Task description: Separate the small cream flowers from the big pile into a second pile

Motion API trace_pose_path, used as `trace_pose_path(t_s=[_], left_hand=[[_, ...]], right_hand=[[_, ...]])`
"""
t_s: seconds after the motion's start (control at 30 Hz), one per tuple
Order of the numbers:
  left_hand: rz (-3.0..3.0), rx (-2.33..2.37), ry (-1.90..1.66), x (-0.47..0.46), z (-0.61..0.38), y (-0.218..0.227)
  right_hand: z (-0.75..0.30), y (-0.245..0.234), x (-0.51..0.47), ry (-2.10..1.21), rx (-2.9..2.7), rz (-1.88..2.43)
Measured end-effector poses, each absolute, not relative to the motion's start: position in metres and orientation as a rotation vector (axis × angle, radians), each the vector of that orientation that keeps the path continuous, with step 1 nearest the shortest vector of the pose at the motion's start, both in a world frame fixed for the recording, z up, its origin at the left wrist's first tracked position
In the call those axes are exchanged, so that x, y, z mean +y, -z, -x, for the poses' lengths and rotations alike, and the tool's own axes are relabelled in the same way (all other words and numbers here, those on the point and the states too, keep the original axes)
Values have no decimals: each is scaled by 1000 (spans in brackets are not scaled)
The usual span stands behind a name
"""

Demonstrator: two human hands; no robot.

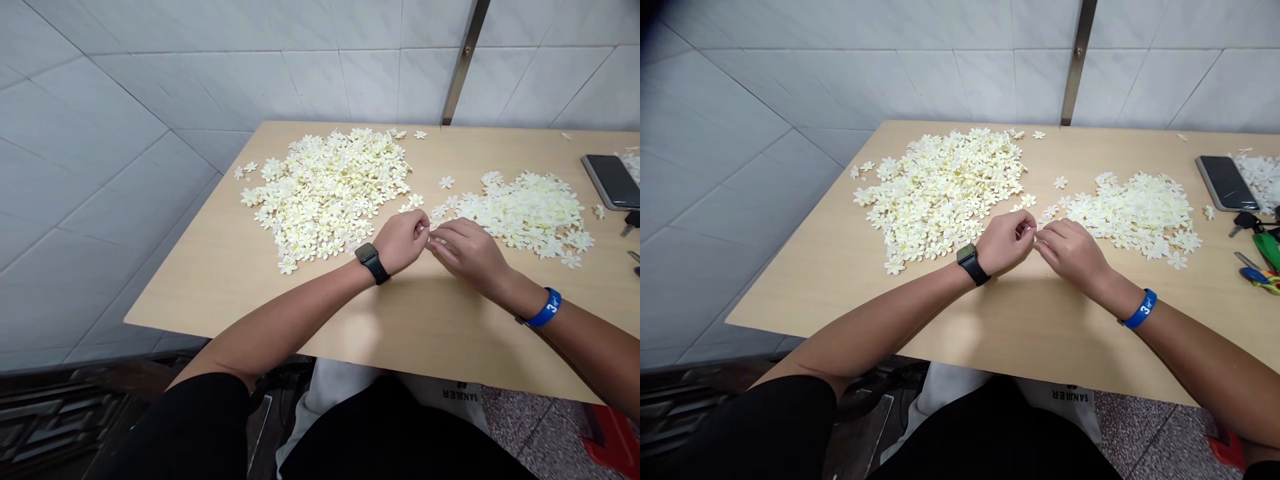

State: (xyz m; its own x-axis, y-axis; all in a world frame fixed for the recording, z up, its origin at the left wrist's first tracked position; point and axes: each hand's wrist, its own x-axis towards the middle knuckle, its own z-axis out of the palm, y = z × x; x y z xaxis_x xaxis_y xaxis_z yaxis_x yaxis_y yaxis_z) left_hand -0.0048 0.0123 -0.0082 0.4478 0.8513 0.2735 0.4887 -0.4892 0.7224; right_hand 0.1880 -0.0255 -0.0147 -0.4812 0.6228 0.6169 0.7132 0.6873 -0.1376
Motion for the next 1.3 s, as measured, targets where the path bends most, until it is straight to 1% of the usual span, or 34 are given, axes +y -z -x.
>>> trace_pose_path(t_s=[0.13,0.23,0.33,0.5,0.87,1.03,1.13,1.3], left_hand=[[-1789,878,-1064,8,-1,10],[-1578,738,-1067,7,-4,11],[-1494,654,-1051,8,-4,10],[-1382,642,-1033,10,-4,10],[-1353,673,-954,7,-4,6],[-1337,652,-976,9,-4,7],[-1330,649,-1005,11,-3,8],[-1308,625,-1013,12,-3,10]], right_hand=[[-187,9,-29,132,-2086,978],[-187,5,-31,63,-2028,994],[-188,4,-33,5,-1987,1023],[-190,4,-34,57,-1988,1032],[-197,5,-31,272,-2073,959],[-197,4,-30,351,-2025,982],[-196,3,-30,315,-1995,1001],[-192,3,-32,137,-1968,1023]])
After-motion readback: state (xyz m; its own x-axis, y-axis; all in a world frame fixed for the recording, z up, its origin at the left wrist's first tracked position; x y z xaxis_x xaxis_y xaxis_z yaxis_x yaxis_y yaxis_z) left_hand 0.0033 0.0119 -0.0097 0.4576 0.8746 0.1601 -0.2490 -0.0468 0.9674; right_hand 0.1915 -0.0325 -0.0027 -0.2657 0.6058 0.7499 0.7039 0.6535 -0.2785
